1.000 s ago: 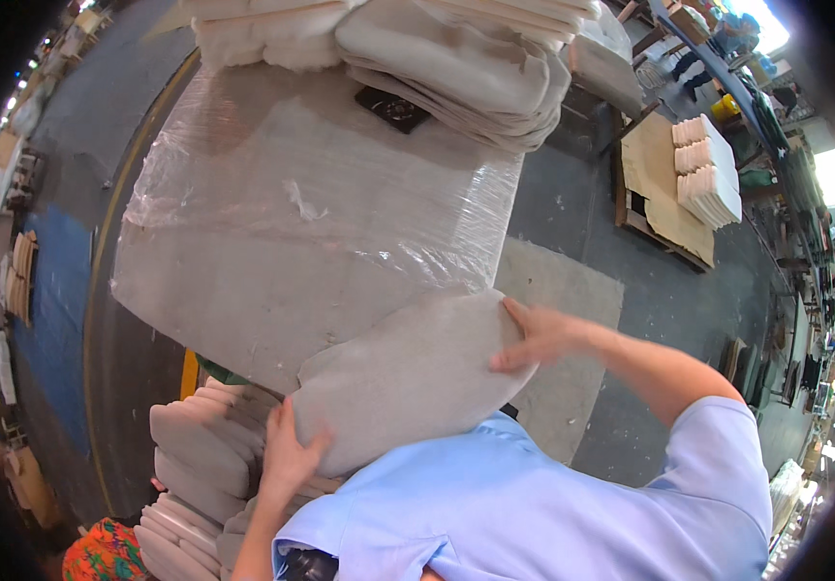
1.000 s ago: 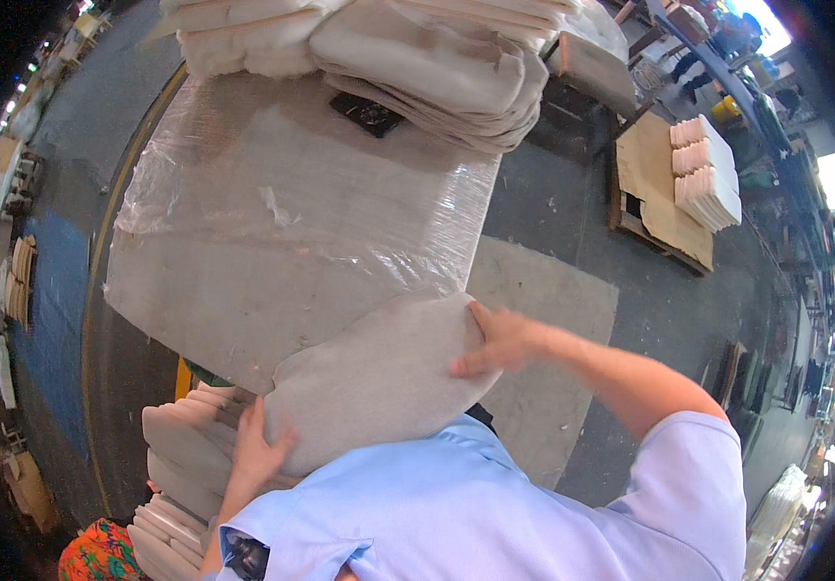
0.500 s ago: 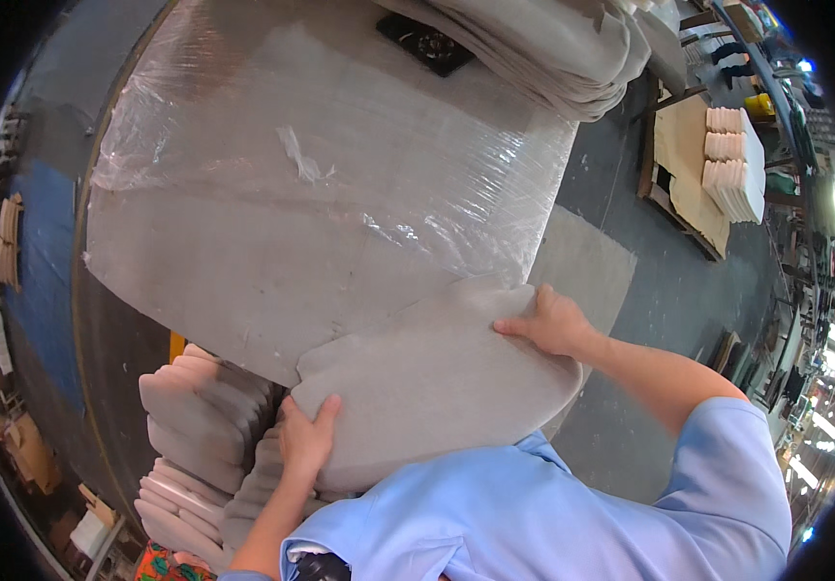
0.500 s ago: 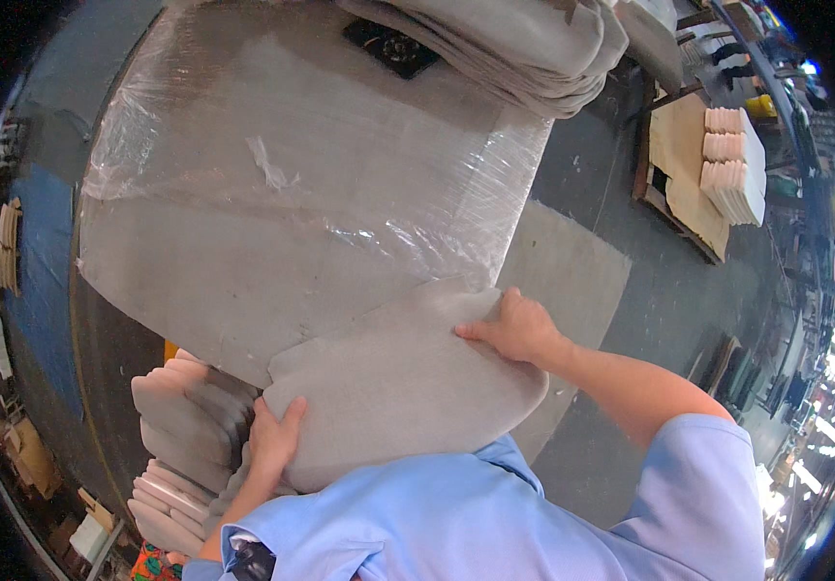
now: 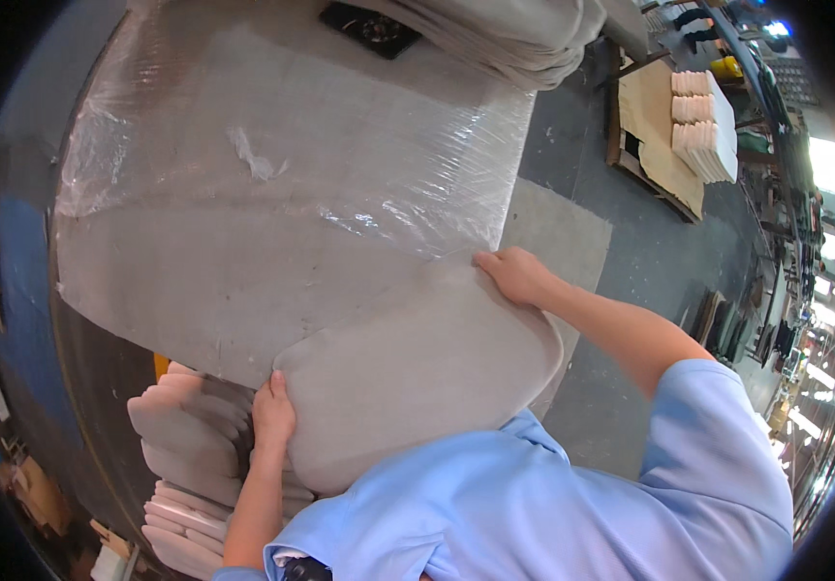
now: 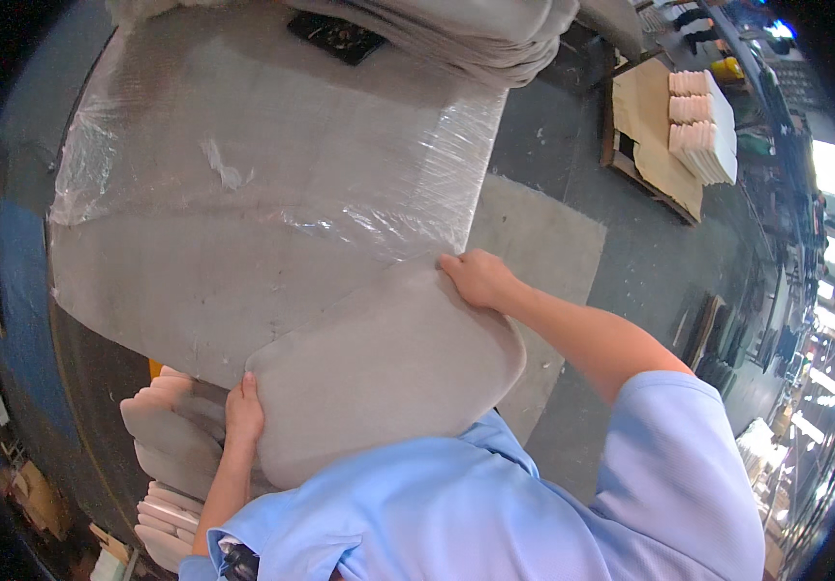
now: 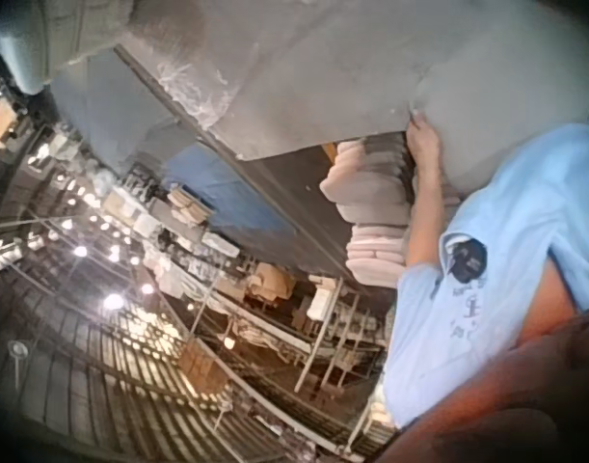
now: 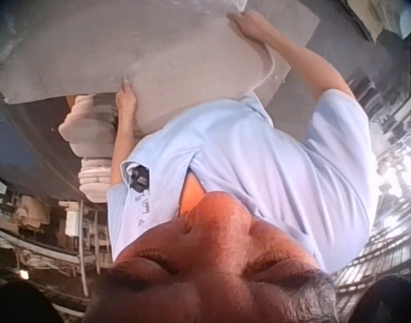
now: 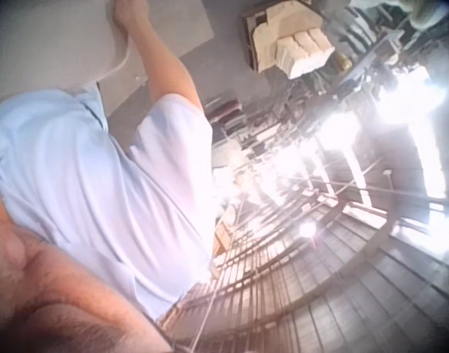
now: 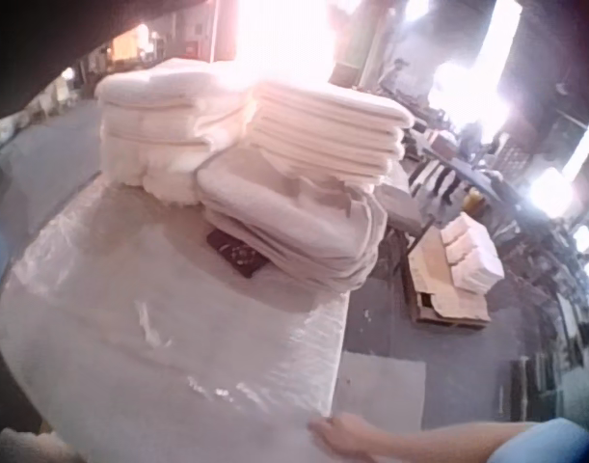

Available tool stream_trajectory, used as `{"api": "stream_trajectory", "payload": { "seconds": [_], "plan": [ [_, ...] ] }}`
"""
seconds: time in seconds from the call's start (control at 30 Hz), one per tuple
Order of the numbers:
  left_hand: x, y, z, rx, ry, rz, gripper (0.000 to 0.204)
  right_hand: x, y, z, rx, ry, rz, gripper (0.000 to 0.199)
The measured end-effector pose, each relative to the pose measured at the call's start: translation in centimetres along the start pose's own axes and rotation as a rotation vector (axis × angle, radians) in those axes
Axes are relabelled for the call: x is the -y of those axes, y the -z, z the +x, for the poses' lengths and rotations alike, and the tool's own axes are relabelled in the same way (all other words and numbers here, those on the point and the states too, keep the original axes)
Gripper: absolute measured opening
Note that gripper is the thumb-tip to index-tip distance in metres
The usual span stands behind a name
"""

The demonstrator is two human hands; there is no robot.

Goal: The person inserts rectangular foam inserts into fabric covers, aligns the edges, and smooths the covers by hand. The finished items are stacked on a nearby pallet. The person handles foam inserts and fabric covers one at a time.

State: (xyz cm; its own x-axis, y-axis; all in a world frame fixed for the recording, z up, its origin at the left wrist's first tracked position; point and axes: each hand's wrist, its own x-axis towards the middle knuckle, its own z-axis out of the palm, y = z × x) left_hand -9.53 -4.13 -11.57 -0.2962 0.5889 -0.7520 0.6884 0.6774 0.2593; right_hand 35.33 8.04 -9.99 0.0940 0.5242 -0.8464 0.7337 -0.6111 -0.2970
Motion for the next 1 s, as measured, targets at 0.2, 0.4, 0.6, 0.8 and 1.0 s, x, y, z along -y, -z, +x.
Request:
{"api": "stream_trajectory", "payload": {
  "seconds": [0.2, 0.4, 0.6, 0.8, 1.0],
  "plan": [
    [-1.1, 1.3, 0.1, -0.004, 0.088, 0.011, 0.063, -0.1, 0.4, 0.6, 0.033, -0.049, 0.034, 0.064],
    [-4.6, 3.3, -5.5, -0.093, -0.484, 0.196, 0.054, -2.2, 2.0, -3.6, -0.205, 0.29, 0.007, 0.069],
    [-8.5, -1.9, -11.7, 0.367, -0.846, 0.487, 0.065, -1.9, 0.3, -11.8, -0.118, 0.716, -0.55, 0.068],
    [-11.2, -4.4, -7.8, 0.239, -0.638, 0.495, 0.072, 0.3, -0.6, -9.0, -0.111, 0.659, -0.542, 0.061],
    [-14.6, -4.3, -5.9, -0.042, -0.647, 0.657, 0.068, 4.7, -2.4, -3.6, -0.348, 0.697, -0.698, 0.044]
  ]
}}
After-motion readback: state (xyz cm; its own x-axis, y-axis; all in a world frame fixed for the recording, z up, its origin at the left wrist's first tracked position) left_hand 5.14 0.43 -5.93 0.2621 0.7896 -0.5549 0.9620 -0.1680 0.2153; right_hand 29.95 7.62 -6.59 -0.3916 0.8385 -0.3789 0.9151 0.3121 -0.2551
